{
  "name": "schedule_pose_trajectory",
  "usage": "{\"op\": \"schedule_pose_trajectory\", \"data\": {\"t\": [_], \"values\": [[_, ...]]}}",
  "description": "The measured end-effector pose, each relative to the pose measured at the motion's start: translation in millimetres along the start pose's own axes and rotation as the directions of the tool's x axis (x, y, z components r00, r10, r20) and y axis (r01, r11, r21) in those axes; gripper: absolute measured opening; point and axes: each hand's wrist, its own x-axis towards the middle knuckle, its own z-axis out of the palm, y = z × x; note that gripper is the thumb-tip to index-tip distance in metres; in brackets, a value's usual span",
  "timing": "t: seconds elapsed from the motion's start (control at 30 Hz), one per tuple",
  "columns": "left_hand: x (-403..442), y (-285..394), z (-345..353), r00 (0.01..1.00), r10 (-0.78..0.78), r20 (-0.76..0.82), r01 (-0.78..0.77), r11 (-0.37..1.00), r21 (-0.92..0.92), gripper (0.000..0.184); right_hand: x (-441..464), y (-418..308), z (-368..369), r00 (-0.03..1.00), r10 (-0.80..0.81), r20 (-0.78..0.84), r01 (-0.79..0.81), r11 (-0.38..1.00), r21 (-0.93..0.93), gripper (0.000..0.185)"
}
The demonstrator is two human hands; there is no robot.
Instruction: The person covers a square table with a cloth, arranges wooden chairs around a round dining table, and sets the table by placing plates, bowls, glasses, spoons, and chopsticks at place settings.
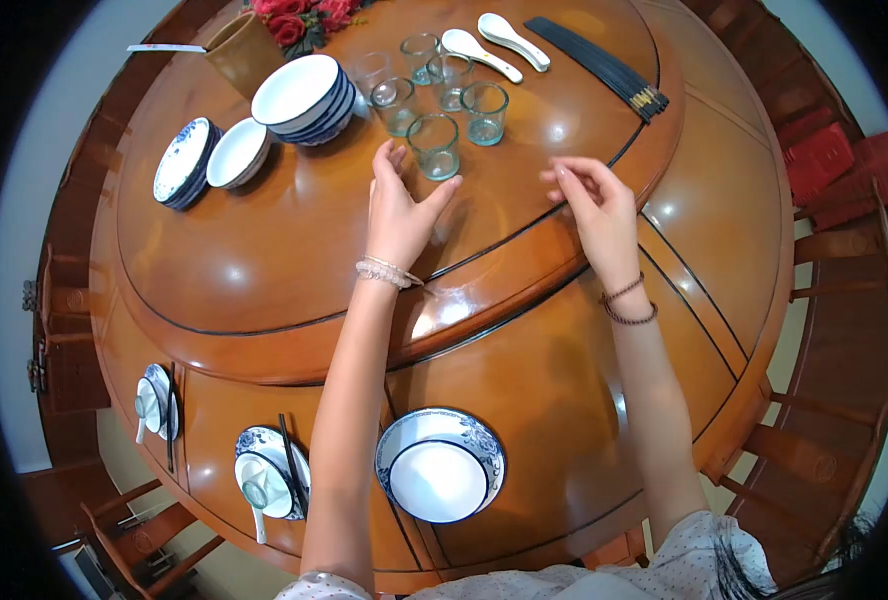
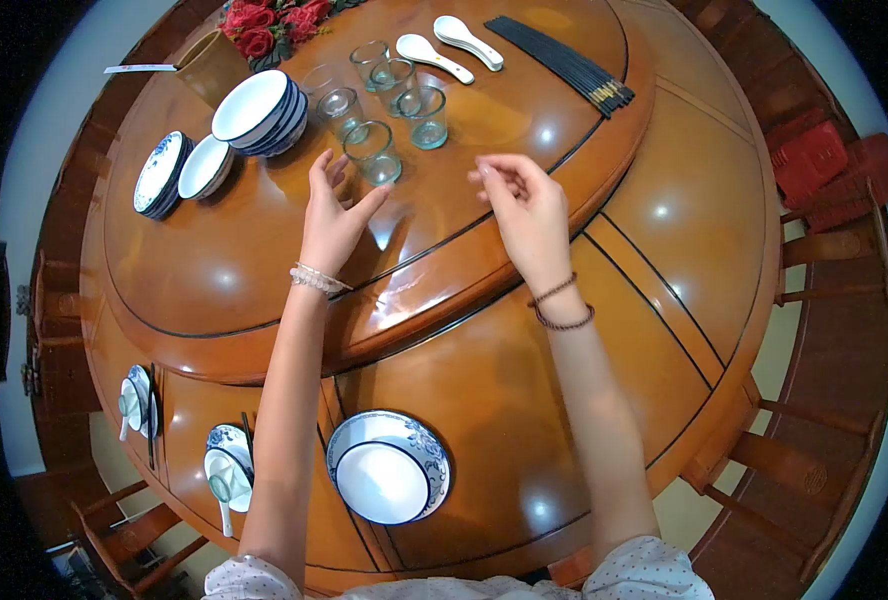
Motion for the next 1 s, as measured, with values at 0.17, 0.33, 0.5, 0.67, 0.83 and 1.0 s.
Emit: {"op": "schedule_pose_trajectory", "data": {"t": [0.17, 0.33, 0.5, 0.67, 0.83, 1.0], "values": [[6.9, -23.1, -1.5, 0.999, -0.006, -0.049, 0.007, 1.000, 0.019, 0.074, 63.6, 29.7, 27.8, 0.995, -0.083, -0.060, 0.055, 0.925, -0.376, 0.027], [4.1, -28.9, -21.2, 0.997, -0.072, -0.020, 0.070, 0.995, -0.077, 0.060, 108.4, 64.7, 55.3, 0.977, -0.200, -0.074, 0.065, 0.608, -0.792, 0.033], [-5.1, -33.6, -43.5, 0.996, -0.094, -0.005, 0.092, 0.984, -0.150, 0.045, 125.7, 56.3, 83.3, 0.999, 0.005, -0.051, -0.048, 0.470, -0.881, 0.036], [-32.2, -29.0, -63.7, 0.994, -0.020, -0.110, -0.023, 0.926, -0.378, 0.050, 133.0, 56.1, 102.7, 0.994, 0.091, -0.053, -0.090, 0.480, -0.872, 0.032], [-77.7, 1.2, -95.4, 0.993, -0.068, -0.094, 0.008, 0.849, -0.529, 0.054, 125.3, 66.0, 110.0, 0.996, 0.004, -0.085, -0.073, 0.563, -0.823, 0.024], [-144.9, 17.5, -103.0, 0.972, -0.111, -0.208, -0.031, 0.815, -0.578, 0.065, 130.6, 82.8, 110.8, 0.963, -0.125, -0.237, -0.055, 0.774, -0.631, 0.025]]}}
